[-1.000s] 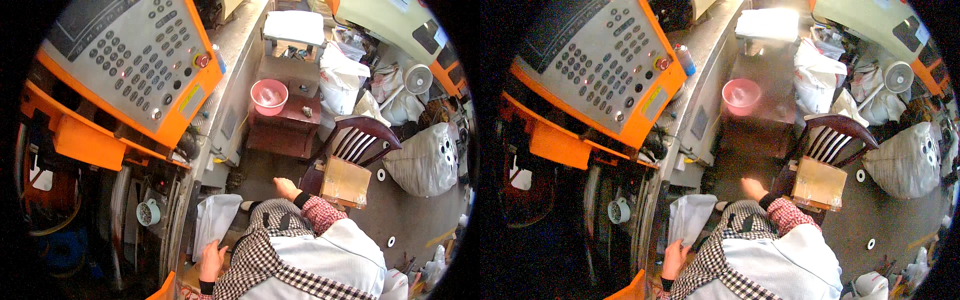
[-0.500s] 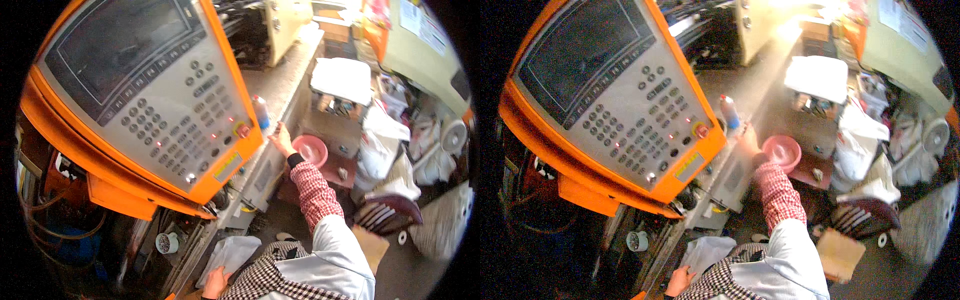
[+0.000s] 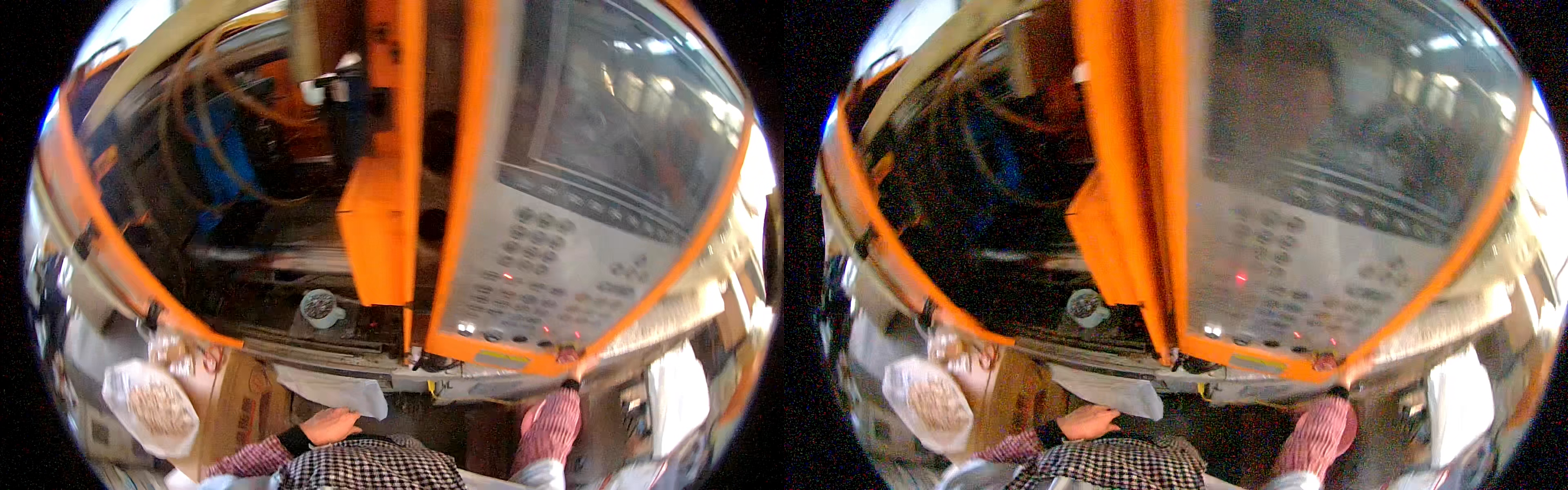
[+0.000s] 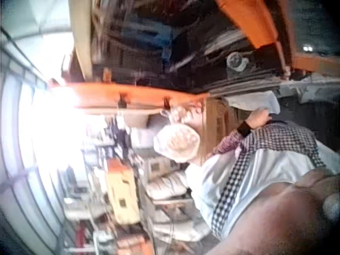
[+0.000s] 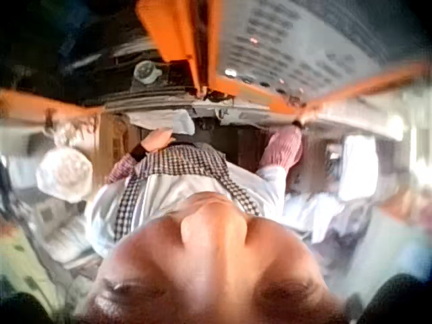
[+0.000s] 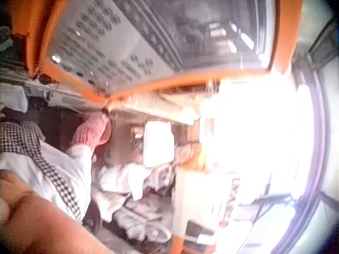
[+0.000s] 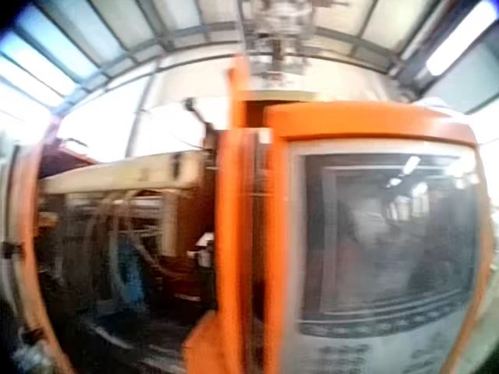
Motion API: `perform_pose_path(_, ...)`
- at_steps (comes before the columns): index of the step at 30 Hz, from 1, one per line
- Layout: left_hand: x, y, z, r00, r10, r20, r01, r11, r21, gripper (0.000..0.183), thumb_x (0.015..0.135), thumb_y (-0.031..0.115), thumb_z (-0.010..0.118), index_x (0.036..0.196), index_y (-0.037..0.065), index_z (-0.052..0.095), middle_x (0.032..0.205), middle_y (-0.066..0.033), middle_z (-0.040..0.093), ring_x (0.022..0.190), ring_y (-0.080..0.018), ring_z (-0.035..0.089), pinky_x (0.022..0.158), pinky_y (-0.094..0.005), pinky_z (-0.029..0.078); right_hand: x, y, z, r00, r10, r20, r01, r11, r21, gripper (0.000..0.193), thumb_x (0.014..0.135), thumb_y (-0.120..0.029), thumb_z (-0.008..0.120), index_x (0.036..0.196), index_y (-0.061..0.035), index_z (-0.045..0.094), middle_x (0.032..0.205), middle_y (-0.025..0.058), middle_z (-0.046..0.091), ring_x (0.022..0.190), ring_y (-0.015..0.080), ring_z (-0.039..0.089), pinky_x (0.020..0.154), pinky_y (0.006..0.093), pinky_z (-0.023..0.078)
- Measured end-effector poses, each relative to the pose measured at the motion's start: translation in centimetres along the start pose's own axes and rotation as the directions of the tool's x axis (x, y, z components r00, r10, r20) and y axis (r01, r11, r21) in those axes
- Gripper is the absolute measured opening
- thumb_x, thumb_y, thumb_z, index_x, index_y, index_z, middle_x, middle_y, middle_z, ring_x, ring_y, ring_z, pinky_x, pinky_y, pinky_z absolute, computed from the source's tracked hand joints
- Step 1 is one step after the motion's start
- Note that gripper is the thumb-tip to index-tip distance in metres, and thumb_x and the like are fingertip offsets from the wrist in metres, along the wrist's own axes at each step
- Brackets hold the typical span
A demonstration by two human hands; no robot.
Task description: The person assembles small white plastic components by hand, inserting pieces into a larger ring-like part. They repeatedly place the assembled units into a hopper on an orange industrial machine, then return to the table to continue assembling more parts from a bag.
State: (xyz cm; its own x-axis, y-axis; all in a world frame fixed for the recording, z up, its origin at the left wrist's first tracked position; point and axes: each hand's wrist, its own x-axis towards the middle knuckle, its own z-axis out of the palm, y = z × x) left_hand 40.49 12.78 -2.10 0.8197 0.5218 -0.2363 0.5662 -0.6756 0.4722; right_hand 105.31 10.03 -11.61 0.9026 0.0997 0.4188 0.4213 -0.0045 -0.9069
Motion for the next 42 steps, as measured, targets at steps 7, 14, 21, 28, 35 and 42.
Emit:
perform_pose_path(7, -0.2, 0.8, -3.2, 0.942, 0.198, -0.270, -0.205, 0.979, 0.005, 0.027, 0.089, 0.024, 0.053, 0.104, 0.002, 0.055, 0.099, -0.0147, 0.057, 0.088, -0.0300, 0.056, 0.073, -0.0386, 0.048, -19.1, -18.1, -5.1, 0.944, -0.311, -0.106, 0.308, 0.950, -0.042, 0.079, 0.071, -0.023, 0.075, 0.130, 0.0041, 0.030, 0.123, 0.0200, 0.046, 0.112, 0.0303, 0.049, 0.095, 0.0436, 0.040)
perform_pose_path(14, -2.8, 1.8, -8.9, 0.820, 0.212, -0.532, -0.385, 0.892, -0.239, 0.091, 0.076, 0.039, 0.069, 0.141, 0.003, 0.017, 0.134, -0.0238, 0.034, 0.122, -0.0384, 0.037, 0.101, -0.0428, 0.033, -40.3, -30.8, -0.5, 0.638, 0.011, 0.770, -0.327, 0.909, 0.258, 0.085, 0.053, -0.033, 0.084, 0.119, 0.0016, 0.042, 0.109, 0.0154, 0.053, 0.098, 0.0312, 0.054, 0.085, 0.0397, 0.046)
perform_pose_path(21, -6.6, -7.1, -12.5, 0.659, -0.152, -0.737, -0.626, 0.433, -0.648, 0.090, 0.070, 0.002, 0.073, 0.141, 0.003, 0.017, 0.139, -0.0135, 0.030, 0.128, -0.0241, 0.033, 0.106, -0.0374, 0.030, -48.1, -41.5, 9.5, 0.436, -0.462, 0.772, 0.567, 0.807, 0.163, 0.083, 0.054, -0.024, 0.078, 0.122, 0.0018, 0.039, 0.096, 0.0193, 0.046, 0.088, 0.0368, 0.048, 0.077, 0.0462, 0.041)
perform_pose_path(28, -9.5, -12.1, -14.4, 0.637, -0.077, -0.767, -0.715, 0.315, -0.624, 0.089, 0.069, 0.002, 0.073, 0.139, 0.006, 0.019, 0.137, -0.0111, 0.027, 0.129, -0.0229, 0.028, 0.106, -0.0379, 0.028, -51.8, -46.3, 11.6, 0.439, -0.504, 0.744, 0.670, 0.735, 0.102, 0.081, 0.054, -0.029, 0.078, 0.120, 0.0000, 0.043, 0.088, 0.0171, 0.048, 0.080, 0.0345, 0.047, 0.070, 0.0453, 0.039)
perform_pose_path(35, -9.6, -15.0, -15.7, 0.591, -0.079, -0.803, -0.679, 0.490, -0.547, 0.095, 0.064, 0.012, 0.079, 0.138, 0.005, 0.021, 0.134, -0.0106, 0.032, 0.124, -0.0217, 0.035, 0.102, -0.0355, 0.031, -52.1, -47.0, 14.3, 0.261, -0.357, 0.897, 0.323, 0.908, 0.268, 0.066, 0.061, -0.028, 0.077, 0.111, 0.0046, 0.048, 0.097, 0.0198, 0.053, 0.090, 0.0359, 0.055, 0.078, 0.0428, 0.045)
perform_pose_path(42, -6.7, -15.3, -16.3, 0.544, -0.180, -0.820, -0.728, 0.385, -0.567, 0.086, 0.068, 0.013, 0.076, 0.138, 0.008, 0.027, 0.130, -0.0095, 0.036, 0.120, -0.0208, 0.039, 0.099, -0.0348, 0.034, -50.0, -45.6, 17.6, 0.065, -0.329, 0.942, 0.068, 0.943, 0.325, 0.064, 0.066, -0.023, 0.076, 0.116, 0.0049, 0.047, 0.103, 0.0187, 0.057, 0.095, 0.0294, 0.057, 0.083, 0.0382, 0.045)
